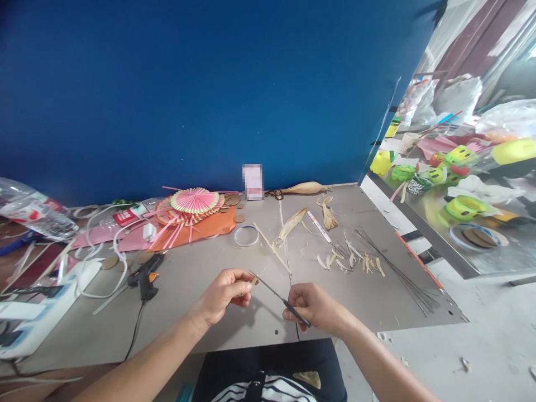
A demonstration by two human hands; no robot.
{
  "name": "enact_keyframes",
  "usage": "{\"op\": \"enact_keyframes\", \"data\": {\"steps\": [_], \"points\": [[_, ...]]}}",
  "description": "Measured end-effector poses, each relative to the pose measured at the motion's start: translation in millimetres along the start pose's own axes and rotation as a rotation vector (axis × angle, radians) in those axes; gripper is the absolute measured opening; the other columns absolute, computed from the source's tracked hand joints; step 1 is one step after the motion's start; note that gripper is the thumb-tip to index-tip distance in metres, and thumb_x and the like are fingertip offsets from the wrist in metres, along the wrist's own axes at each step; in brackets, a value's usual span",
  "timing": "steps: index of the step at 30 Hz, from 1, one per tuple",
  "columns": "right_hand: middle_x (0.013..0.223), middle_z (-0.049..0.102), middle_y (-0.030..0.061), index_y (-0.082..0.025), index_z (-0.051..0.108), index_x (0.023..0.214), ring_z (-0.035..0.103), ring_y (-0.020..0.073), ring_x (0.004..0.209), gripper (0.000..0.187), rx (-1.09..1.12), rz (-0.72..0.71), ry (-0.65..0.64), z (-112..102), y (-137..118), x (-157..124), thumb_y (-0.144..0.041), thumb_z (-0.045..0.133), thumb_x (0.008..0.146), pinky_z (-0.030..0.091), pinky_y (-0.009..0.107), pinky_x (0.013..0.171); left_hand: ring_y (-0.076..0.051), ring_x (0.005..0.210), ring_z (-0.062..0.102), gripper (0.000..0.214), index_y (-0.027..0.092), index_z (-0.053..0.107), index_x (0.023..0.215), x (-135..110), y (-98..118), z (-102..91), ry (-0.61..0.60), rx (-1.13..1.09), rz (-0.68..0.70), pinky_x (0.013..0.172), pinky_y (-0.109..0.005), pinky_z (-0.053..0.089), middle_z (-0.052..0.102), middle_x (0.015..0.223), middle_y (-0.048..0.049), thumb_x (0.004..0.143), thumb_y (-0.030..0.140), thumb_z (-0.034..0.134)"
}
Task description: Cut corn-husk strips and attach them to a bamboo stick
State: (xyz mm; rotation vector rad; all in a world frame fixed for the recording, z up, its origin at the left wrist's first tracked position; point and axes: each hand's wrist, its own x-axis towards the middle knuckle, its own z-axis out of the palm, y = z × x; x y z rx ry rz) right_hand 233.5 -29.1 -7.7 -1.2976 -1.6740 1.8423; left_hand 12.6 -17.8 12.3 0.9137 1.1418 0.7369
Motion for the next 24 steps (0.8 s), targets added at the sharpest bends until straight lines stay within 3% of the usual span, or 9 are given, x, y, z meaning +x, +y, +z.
{"op": "enact_keyframes", "data": {"steps": [6,14,24], "points": [[0.038,0.042,-0.0085,-0.017,0.042,0.061,0.040,0.0048,0.036,0.031,0.022,-0.011,0.098,12,4,2,-0.040,0.062,0.064,0.027,0.016,0.038,-0.007,0.046,0.050,0.013,0.015,0.056,0.068,3,-10,3.3,0.100,-0.198,-0.061,0.043,-0.018,0.043,0.051,0.053,0.0032,0.061,0.024,0.062],[0.038,0.038,-0.0097,-0.018,0.040,0.060,0.037,0.0047,0.035,0.032,0.058,-0.010,0.136,22,9,3,-0.041,0.062,0.063,0.026,0.016,0.037,-0.012,0.066,0.060,0.014,0.014,0.055,0.067,4,-24,18.1,0.234,-0.507,-0.061,0.044,-0.016,0.045,0.062,0.075,-0.0043,0.060,0.023,0.064],[0.039,0.039,-0.0093,-0.017,0.040,0.060,0.039,0.0047,0.036,0.031,0.170,0.000,0.170,34,4,1,-0.040,0.060,0.065,0.027,0.017,0.037,-0.012,0.073,0.061,0.016,0.015,0.053,0.065,1,-27,26.0,0.272,-0.621,-0.075,0.046,-0.014,0.046,0.064,0.080,-0.0028,0.060,0.022,0.066]]}}
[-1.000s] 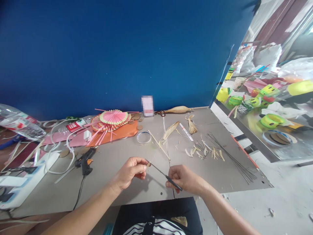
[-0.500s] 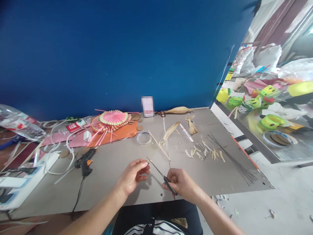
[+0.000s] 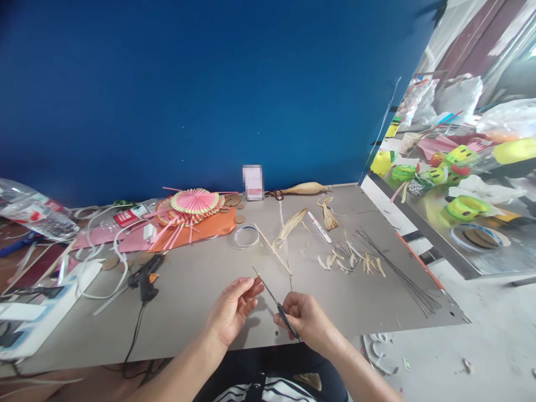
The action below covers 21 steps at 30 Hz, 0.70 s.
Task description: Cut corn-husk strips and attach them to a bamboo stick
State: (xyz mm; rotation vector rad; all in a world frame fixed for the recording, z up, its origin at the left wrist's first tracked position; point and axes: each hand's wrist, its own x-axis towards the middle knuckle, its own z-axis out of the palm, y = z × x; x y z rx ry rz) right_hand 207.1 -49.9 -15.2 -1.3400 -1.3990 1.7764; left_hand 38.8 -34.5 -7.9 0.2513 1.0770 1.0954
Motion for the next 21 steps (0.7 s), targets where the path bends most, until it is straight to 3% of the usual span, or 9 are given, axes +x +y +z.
{"op": "enact_keyframes", "data": {"steps": [6,14,21], "points": [[0.039,0.038,-0.0098,-0.017,0.040,0.060,0.032,0.0036,0.036,0.032,0.102,-0.033,0.058,11,7,1,-0.039,0.063,0.062,0.025,0.017,0.038,-0.013,0.076,0.061,0.017,0.015,0.053,0.068,-3,-6,4.6,0.021,-0.089,-0.014,0.047,-0.013,0.047,0.064,0.089,-0.0046,0.061,0.021,0.067],[0.037,0.038,-0.0095,-0.018,0.039,0.059,0.034,0.0047,0.036,0.035,0.126,-0.006,0.134,18,4,2,-0.041,0.066,0.059,0.024,0.017,0.039,-0.012,0.073,0.062,0.017,0.014,0.057,0.074,-4,-7,6.9,0.019,-0.090,-0.046,0.048,-0.015,0.047,0.065,0.087,-0.0046,0.062,0.022,0.067],[0.040,0.040,-0.0082,-0.017,0.041,0.060,0.034,0.0038,0.038,0.036,0.217,-0.005,0.076,12,2,3,-0.044,0.064,0.062,0.024,0.017,0.039,-0.013,0.076,0.060,0.020,0.015,0.061,0.080,-7,-6,3.4,-0.022,0.065,0.021,0.050,-0.018,0.048,0.063,0.091,-0.0068,0.066,0.029,0.062]]}}
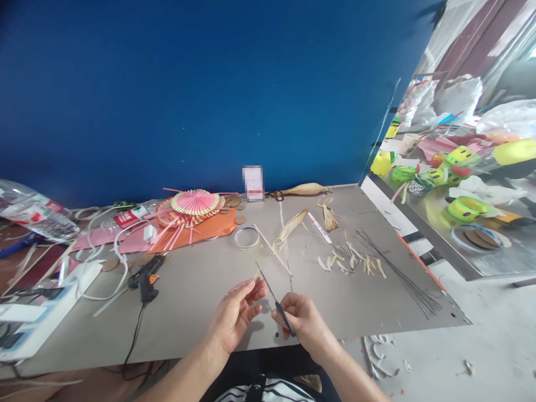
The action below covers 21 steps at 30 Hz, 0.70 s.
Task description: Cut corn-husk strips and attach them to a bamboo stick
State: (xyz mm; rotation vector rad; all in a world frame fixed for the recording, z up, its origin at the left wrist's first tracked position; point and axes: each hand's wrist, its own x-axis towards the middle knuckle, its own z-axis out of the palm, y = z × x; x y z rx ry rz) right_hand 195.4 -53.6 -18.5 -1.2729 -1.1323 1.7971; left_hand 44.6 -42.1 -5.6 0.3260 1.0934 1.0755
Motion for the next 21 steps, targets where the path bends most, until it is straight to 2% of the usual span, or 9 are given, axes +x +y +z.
{"op": "enact_keyframes", "data": {"steps": [3,8,10,12,14,17,19,21], "points": [[0.040,0.040,-0.0080,-0.017,0.040,0.063,0.031,0.0031,0.036,0.036,0.076,0.070,-0.036,-2,-1,-2,-0.045,0.062,0.064,0.016,0.016,0.036,-0.015,0.077,0.057,0.025,0.014,0.064,0.081,-1,1,-3.0,-0.046,0.195,0.108,0.052,-0.018,0.046,0.063,0.091,-0.0079,0.065,0.034,0.063],[0.039,0.037,-0.0086,-0.017,0.036,0.062,0.024,0.0021,0.035,0.038,0.199,0.116,-0.134,-4,0,-3,-0.045,0.063,0.063,0.010,0.017,0.035,-0.011,0.061,0.051,0.022,0.014,0.064,0.069,0,6,-9.5,-0.099,0.557,0.458,0.055,-0.019,0.042,0.060,0.073,-0.0046,0.066,0.035,0.061],[0.039,0.036,-0.0088,-0.018,0.035,0.062,0.024,0.0024,0.035,0.039,0.178,0.126,-0.147,-5,-1,-2,-0.046,0.062,0.062,0.011,0.017,0.035,-0.009,0.055,0.047,0.021,0.015,0.064,0.068,1,9,-12.1,-0.121,0.631,0.512,0.052,-0.019,0.040,0.056,0.067,-0.0025,0.068,0.035,0.059],[0.040,0.038,-0.0079,-0.018,0.036,0.064,0.027,0.0034,0.036,0.037,0.078,0.130,-0.126,-8,-3,0,-0.048,0.059,0.064,0.013,0.017,0.036,-0.009,0.053,0.046,0.021,0.014,0.064,0.069,2,12,-15.3,-0.119,0.650,0.503,0.052,-0.019,0.040,0.054,0.064,-0.0014,0.068,0.035,0.059],[0.043,0.043,-0.0057,-0.018,0.039,0.065,0.033,0.0051,0.039,0.033,-0.160,0.099,-0.052,-11,-6,3,-0.047,0.055,0.067,0.017,0.018,0.038,-0.008,0.053,0.047,0.023,0.014,0.064,0.070,5,14,-19.4,-0.053,0.582,0.456,0.053,-0.020,0.041,0.055,0.065,-0.0014,0.066,0.036,0.060],[0.053,0.051,-0.0023,-0.018,0.044,0.064,0.043,0.0090,0.048,0.022,-0.740,-0.051,0.130,-16,-9,7,-0.036,0.056,0.067,0.026,0.020,0.045,-0.008,0.054,0.048,0.028,0.013,0.064,0.077,9,17,-25.5,0.092,0.390,0.371,0.053,-0.020,0.042,0.057,0.069,-0.0016,0.062,0.037,0.063],[0.063,0.056,-0.0001,-0.019,0.048,0.069,0.049,0.0127,0.057,0.013,-1.099,-0.130,0.205,-16,-11,10,-0.028,0.057,0.065,0.030,0.022,0.050,-0.008,0.054,0.048,0.030,0.014,0.063,0.078,12,20,-27.5,0.112,0.314,0.336,0.051,-0.019,0.042,0.056,0.070,-0.0010,0.060,0.037,0.065],[0.074,0.059,0.0033,-0.019,0.051,0.077,0.054,0.0170,0.067,0.014,-1.340,-0.147,0.208,-12,-14,13,-0.024,0.055,0.065,0.033,0.024,0.054,-0.008,0.057,0.049,0.030,0.014,0.063,0.078,13,21,-26.8,0.080,0.298,0.320,0.049,-0.019,0.042,0.056,0.071,-0.0014,0.060,0.037,0.065]]}}
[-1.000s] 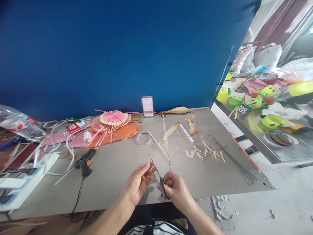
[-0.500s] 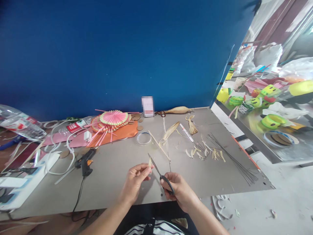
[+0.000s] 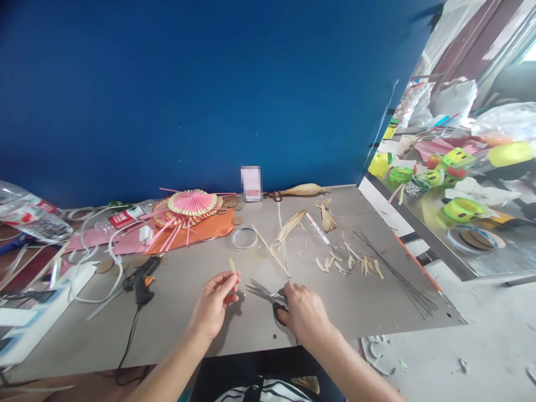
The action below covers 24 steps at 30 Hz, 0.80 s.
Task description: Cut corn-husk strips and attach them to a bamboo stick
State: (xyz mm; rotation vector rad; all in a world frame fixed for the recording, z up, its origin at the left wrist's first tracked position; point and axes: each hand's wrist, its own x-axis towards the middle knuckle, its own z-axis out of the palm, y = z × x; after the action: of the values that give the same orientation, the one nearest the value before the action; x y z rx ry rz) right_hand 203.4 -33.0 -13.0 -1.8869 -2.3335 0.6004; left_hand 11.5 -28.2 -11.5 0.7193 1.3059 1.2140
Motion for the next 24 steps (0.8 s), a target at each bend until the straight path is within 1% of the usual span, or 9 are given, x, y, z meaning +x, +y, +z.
{"op": "enact_keyframes", "data": {"steps": [4,8,10,14,15,17,20,21,24], "points": [[0.083,0.060,0.0107,-0.014,0.056,0.085,0.059,0.0227,0.072,0.021,-0.236,-0.057,-0.104,-11,-15,10,-0.023,0.054,0.066,0.038,0.027,0.056,-0.010,0.061,0.051,0.030,0.012,0.063,0.078,4,-3,6.2,-0.061,0.013,0.001,0.047,-0.018,0.042,0.058,0.074,-0.0043,0.062,0.038,0.062],[0.081,0.063,0.0157,-0.011,0.063,0.080,0.061,0.0256,0.071,0.018,-0.362,-0.142,-0.259,-29,-27,22,-0.016,0.055,0.064,0.040,0.028,0.055,-0.008,0.057,0.049,0.030,0.012,0.063,0.077,10,-8,10.2,-0.083,-0.008,-0.021,0.046,-0.017,0.042,0.057,0.069,-0.0030,0.061,0.037,0.063],[0.078,0.064,0.0155,-0.011,0.064,0.077,0.061,0.0265,0.072,0.018,-0.379,-0.179,-0.298,-37,-27,27,-0.017,0.061,0.060,0.040,0.028,0.057,-0.007,0.057,0.049,0.029,0.012,0.063,0.078,12,-8,10.2,-0.082,-0.027,-0.045,0.045,-0.016,0.041,0.056,0.071,-0.0027,0.061,0.035,0.064],[0.074,0.065,0.0108,-0.014,0.063,0.074,0.060,0.0260,0.070,0.034,-0.299,-0.292,-0.359,-46,-14,39,-0.034,0.072,0.048,0.038,0.027,0.056,-0.007,0.060,0.048,0.027,0.012,0.063,0.081,16,-3,8.8,-0.080,-0.049,-0.092,0.044,-0.015,0.042,0.056,0.075,-0.0035,0.061,0.030,0.065],[0.074,0.064,0.0091,-0.015,0.062,0.074,0.060,0.0249,0.070,0.033,-0.263,-0.306,-0.347,-46,-10,43,-0.036,0.071,0.050,0.037,0.026,0.056,-0.007,0.060,0.049,0.026,0.012,0.063,0.081,16,-2,8.5,-0.076,-0.054,-0.102,0.044,-0.015,0.042,0.056,0.075,-0.0038,0.061,0.029,0.065],[0.077,0.064,0.0071,-0.018,0.060,0.079,0.059,0.0223,0.072,0.025,-0.195,-0.243,-0.239,-43,-3,52,-0.037,0.060,0.064,0.036,0.026,0.057,-0.007,0.061,0.049,0.026,0.012,0.064,0.081,17,-1,8.2,-0.062,-0.063,-0.122,0.044,-0.015,0.042,0.057,0.076,-0.0043,0.060,0.028,0.066],[0.091,0.062,0.0097,-0.017,0.054,0.093,0.057,0.0223,0.081,0.024,-0.076,-0.017,0.013,-32,0,68,-0.031,0.045,0.075,0.035,0.029,0.066,-0.007,0.060,0.049,0.025,0.012,0.064,0.080,17,-1,8.4,-0.052,-0.069,-0.133,0.045,-0.015,0.043,0.058,0.075,-0.0039,0.060,0.028,0.066],[0.093,0.061,0.0112,-0.016,0.053,0.094,0.056,0.0235,0.084,0.025,-0.022,0.033,0.052,-26,-1,73,-0.029,0.045,0.074,0.035,0.030,0.069,-0.007,0.059,0.049,0.025,0.012,0.064,0.080,17,-2,8.6,-0.061,-0.072,-0.128,0.045,-0.015,0.043,0.057,0.074,-0.0035,0.060,0.029,0.065],[0.089,0.060,0.0139,-0.014,0.052,0.084,0.054,0.0262,0.086,0.017,0.116,0.103,0.051,-11,-3,83,-0.022,0.045,0.072,0.034,0.034,0.071,-0.006,0.057,0.048,0.026,0.012,0.064,0.078,16,-3,9.1,-0.096,-0.080,-0.107,0.045,-0.015,0.042,0.056,0.071,-0.0027,0.061,0.031,0.065]]}}
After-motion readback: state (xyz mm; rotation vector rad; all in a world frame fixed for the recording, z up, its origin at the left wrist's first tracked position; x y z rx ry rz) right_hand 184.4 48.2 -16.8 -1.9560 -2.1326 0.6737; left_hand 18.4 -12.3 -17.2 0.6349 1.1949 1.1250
